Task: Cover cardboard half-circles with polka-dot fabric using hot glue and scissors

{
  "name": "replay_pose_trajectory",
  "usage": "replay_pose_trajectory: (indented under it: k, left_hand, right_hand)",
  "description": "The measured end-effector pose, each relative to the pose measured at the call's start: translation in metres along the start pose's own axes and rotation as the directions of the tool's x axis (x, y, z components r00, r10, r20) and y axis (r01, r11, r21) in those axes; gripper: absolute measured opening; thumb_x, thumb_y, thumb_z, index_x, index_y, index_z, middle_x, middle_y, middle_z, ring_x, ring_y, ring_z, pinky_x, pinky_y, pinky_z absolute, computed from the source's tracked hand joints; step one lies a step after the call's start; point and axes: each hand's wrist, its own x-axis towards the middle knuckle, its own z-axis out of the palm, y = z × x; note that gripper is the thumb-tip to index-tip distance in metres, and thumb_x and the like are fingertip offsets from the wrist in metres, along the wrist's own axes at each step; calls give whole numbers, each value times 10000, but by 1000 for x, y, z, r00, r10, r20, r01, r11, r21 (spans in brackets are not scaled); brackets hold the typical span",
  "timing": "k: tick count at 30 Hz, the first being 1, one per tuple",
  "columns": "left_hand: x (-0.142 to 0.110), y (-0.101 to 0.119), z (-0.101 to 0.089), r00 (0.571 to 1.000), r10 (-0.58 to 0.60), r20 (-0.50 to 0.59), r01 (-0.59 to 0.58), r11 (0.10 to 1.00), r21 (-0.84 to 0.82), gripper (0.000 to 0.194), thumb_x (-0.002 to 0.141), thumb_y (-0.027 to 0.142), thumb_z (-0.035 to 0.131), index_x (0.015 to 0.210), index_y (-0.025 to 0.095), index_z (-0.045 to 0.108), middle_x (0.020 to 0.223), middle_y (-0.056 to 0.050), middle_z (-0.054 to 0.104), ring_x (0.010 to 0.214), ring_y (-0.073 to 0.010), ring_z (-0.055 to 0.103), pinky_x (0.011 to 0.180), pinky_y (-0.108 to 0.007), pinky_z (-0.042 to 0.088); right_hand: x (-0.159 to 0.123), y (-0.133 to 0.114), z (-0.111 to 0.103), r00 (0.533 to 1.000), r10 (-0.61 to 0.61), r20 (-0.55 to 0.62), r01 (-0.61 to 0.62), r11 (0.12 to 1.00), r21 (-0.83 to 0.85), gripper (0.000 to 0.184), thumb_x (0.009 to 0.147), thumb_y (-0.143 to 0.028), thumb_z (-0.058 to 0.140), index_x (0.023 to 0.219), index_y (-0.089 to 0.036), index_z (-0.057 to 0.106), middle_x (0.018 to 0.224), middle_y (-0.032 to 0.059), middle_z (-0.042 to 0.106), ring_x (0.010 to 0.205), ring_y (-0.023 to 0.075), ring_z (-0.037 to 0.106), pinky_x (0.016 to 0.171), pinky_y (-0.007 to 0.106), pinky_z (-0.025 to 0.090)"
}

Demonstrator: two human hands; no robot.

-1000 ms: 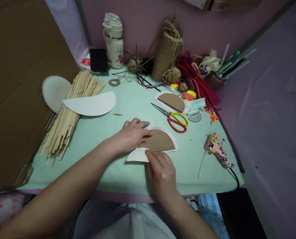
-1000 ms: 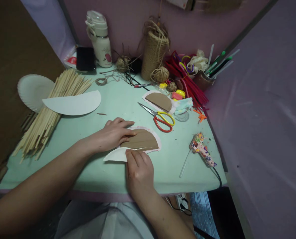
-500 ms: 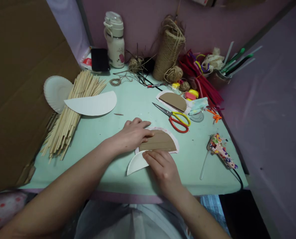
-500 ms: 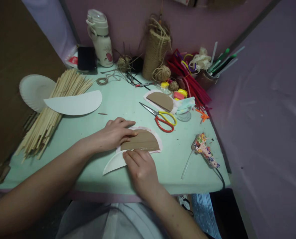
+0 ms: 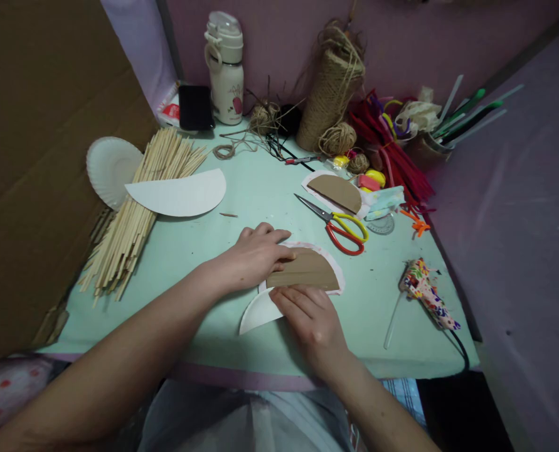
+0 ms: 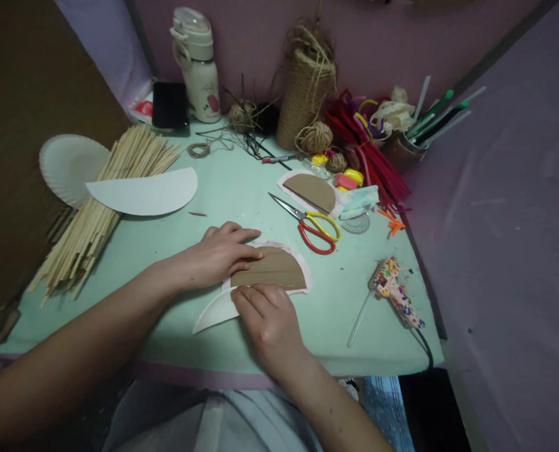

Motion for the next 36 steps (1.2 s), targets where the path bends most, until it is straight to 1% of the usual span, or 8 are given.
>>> replay_pose_trajectory:
  k: [5, 8, 14, 19, 29, 33, 36]
  left_hand:
    - [0, -1, 1, 1000, 8, -16, -8, 1000, 0, 356, 940, 276, 444, 1237, 342, 628, 1478, -49, 443, 1199, -316, 385, 871, -446, 313]
    - [0, -1, 1, 1000, 6, -7, -6, 1000, -4, 360, 941, 270, 441, 1245, 342, 621, 1481, -43, 440, 1195, -308, 386, 866, -435, 308]
    - [-1, -2, 2, 1000, 6, -3, -6, 1000, 2, 364, 941, 263, 446, 1255, 348, 610, 1493, -34, 424, 1209, -306, 370, 873, -432, 305]
    - [-1, -1, 2, 1000, 1, -13, -1, 1000, -3, 341, 944, 283, 454, 1232, 342, 626, 1487, -37, 431, 1218, -311, 369, 873, -439, 303]
    - [-3, 2, 3, 998, 17, -54, -16, 1000, 26, 315, 937, 294, 463, 1192, 329, 645, 1446, -42, 470, 1181, -305, 389, 861, -428, 292]
    - [-4, 4, 4, 998, 14, -59, -13, 1000, 25, 313, 929, 292, 474, 1185, 318, 651, 1442, -53, 473, 1173, -306, 386, 868, -431, 294]
    - [-4, 5, 2, 998, 6, -55, -4, 1000, 27, 298, 928, 289, 479, 1166, 320, 657, 1425, -49, 489, 1169, -301, 391, 862, -424, 301]
  right_hand:
    - [3, -2, -1, 999, 35, 8, -35, 999, -1, 305, 999, -151, 412, 1183, -157, 655, 1047, 93, 738, 964, 212, 606, 757, 352, 463]
    - [6, -3, -2, 999, 39, 24, -39, 999, 3, 293, 1001, -155, 416, 1165, -150, 659, 1036, 85, 740, 960, 207, 609, 733, 343, 439]
    - [8, 2, -5, 996, -13, 86, 13, 1000, 0, 279, 1012, -182, 418, 1138, -155, 666, 1042, 70, 751, 947, 206, 606, 736, 346, 414]
    - [6, 4, -8, 998, -32, 62, 32, 1000, 0, 282, 1015, -180, 414, 1128, -169, 672, 1024, 61, 757, 937, 192, 617, 735, 337, 420]
    - [0, 5, -11, 999, 14, 41, -15, 1000, 23, 261, 987, -147, 454, 1109, -192, 680, 996, 61, 765, 924, 202, 644, 751, 355, 464]
    - [-2, 6, -9, 999, 31, 10, -32, 998, 46, 264, 962, -116, 477, 1100, -188, 690, 977, 74, 760, 911, 207, 646, 749, 360, 481]
    - [-2, 7, -11, 999, 43, 10, -43, 998, 48, 268, 946, -100, 488, 1089, -187, 696, 973, 75, 759, 912, 211, 652, 760, 367, 496]
